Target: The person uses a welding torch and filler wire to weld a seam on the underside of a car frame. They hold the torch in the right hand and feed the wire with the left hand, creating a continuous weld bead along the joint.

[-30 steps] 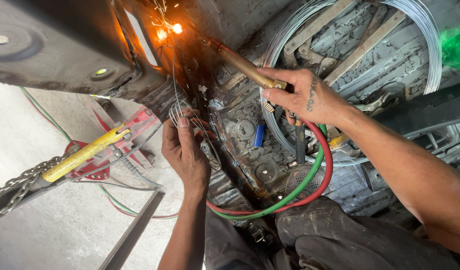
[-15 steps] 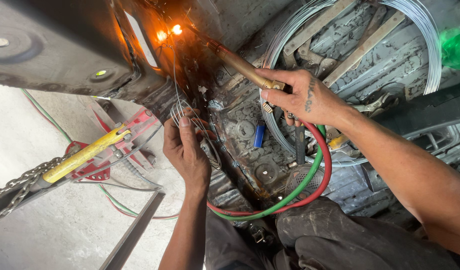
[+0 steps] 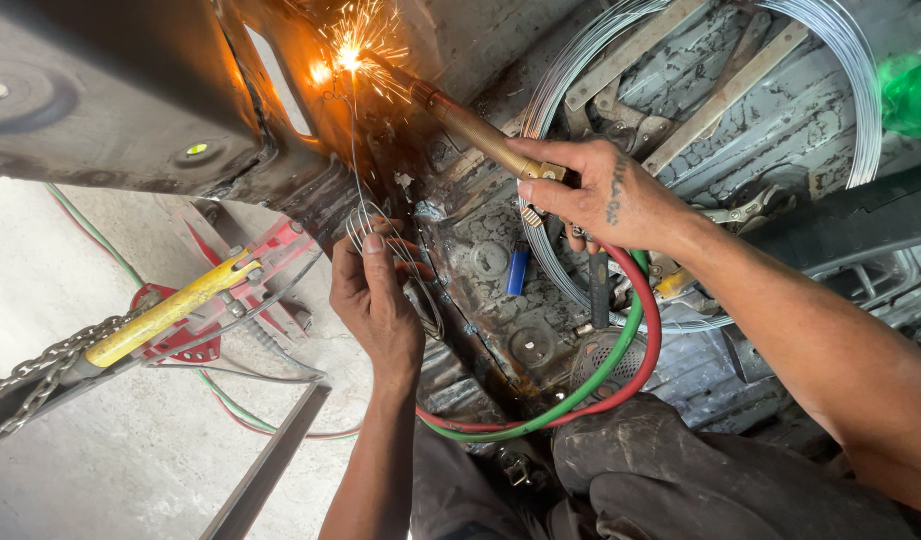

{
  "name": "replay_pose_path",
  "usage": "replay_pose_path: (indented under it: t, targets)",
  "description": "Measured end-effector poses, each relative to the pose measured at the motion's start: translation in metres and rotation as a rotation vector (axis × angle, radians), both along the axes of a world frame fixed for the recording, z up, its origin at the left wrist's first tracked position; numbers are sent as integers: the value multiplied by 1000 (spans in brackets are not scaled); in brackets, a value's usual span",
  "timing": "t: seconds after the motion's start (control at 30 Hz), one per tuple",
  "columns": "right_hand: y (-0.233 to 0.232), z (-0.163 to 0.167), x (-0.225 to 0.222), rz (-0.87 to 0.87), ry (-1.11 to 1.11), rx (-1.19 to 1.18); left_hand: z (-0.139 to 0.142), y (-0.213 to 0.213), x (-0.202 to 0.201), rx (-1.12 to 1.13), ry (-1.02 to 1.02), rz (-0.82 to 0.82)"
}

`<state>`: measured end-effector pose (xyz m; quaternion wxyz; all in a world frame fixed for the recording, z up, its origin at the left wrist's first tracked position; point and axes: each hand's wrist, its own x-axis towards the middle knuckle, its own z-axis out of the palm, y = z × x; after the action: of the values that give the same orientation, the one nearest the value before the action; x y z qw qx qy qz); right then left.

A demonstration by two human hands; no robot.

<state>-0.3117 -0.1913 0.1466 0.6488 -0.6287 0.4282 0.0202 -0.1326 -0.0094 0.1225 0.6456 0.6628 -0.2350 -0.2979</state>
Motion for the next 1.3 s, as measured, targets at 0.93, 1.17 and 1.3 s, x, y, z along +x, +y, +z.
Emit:
replay_pose_path:
  t: [0.93, 1.17, 1.3]
  targets:
    - [0, 4, 4, 4, 31, -24, 3, -1, 3, 4, 26, 2]
    - [-1, 2, 3, 5, 39, -12, -2, -2, 4, 1, 19, 1]
    - [1, 1, 1, -3, 19, -2, -1, 0, 5, 8, 17, 1]
